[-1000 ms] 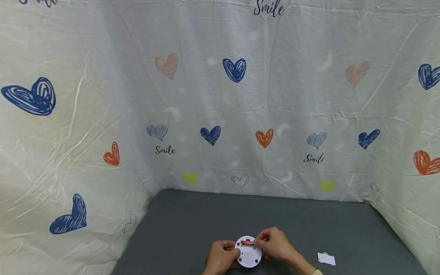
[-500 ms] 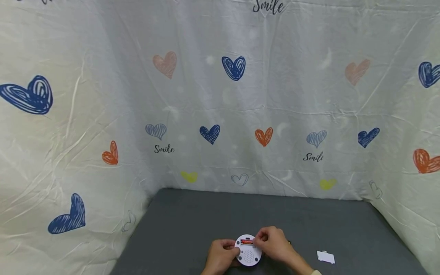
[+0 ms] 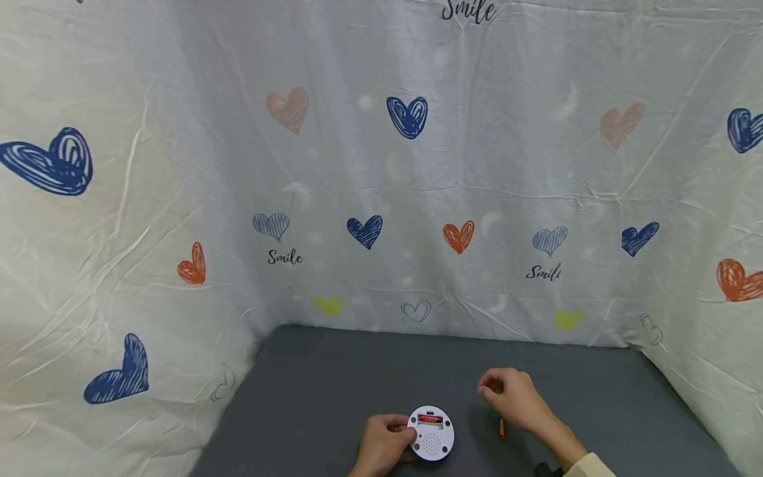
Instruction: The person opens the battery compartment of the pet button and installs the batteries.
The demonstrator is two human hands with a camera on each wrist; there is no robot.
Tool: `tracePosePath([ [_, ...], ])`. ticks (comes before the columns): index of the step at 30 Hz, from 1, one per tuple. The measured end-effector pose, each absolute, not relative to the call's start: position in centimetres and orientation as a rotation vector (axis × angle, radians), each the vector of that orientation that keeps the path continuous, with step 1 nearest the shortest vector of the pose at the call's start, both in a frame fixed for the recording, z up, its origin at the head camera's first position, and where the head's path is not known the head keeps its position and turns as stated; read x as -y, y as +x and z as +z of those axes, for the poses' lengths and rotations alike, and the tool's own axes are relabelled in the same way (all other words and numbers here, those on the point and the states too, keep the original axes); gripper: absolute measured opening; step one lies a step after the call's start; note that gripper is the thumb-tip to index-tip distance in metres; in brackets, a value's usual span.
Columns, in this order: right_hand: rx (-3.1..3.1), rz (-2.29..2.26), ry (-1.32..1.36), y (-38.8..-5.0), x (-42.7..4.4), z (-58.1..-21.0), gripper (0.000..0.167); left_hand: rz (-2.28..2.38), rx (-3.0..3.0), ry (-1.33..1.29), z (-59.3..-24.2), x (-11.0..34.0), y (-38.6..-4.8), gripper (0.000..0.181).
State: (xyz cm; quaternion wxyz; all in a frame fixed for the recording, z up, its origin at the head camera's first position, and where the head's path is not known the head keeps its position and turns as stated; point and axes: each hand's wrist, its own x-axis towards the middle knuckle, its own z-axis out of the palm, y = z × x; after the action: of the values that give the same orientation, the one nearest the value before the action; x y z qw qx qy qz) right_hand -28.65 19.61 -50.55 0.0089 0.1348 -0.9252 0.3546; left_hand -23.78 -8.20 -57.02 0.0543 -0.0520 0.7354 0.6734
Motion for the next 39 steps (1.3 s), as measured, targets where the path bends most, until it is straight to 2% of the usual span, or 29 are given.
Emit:
tracePosePath([
  [8,2.905,0.999,0.711,-28.6,-22.4,-51.0,0.004,2.045,-2.236,-0.157,-57.0,8.2,-23.8,0.034],
  [18,2.884,0.808,0.988,-28.7,-24.3,-53.1,0.02,2.047,-2.233,-0.159,-57.2,8.3,-23.7,0.035],
  [22,2.84,0.745,1.103,-29.3,-25.1,-54.7,0.031,2.045,-2.232,-0.168,-57.3,8.2,-23.7,0.036],
  [25,2.719,0.696,1.217,-30.7,-26.2,-57.5,0.03,2.039,-2.237,-0.179,-57.4,8.1,-23.8,0.035],
  [29,2.747,0.711,1.121,-30.7,-26.1,-58.3,0.013,2.035,-2.236,-0.202,-57.2,8.0,-23.8,0.034],
  [33,2.908,0.758,0.848,-28.9,-24.5,-55.8,0.007,2.034,-2.235,-0.225,-56.9,8.0,-23.8,0.033],
  [39,2.982,0.706,0.484,-27.3,-22.7,-54.6,0.018,2.03,-2.252,-0.224,-56.9,7.9,-23.7,0.032],
])
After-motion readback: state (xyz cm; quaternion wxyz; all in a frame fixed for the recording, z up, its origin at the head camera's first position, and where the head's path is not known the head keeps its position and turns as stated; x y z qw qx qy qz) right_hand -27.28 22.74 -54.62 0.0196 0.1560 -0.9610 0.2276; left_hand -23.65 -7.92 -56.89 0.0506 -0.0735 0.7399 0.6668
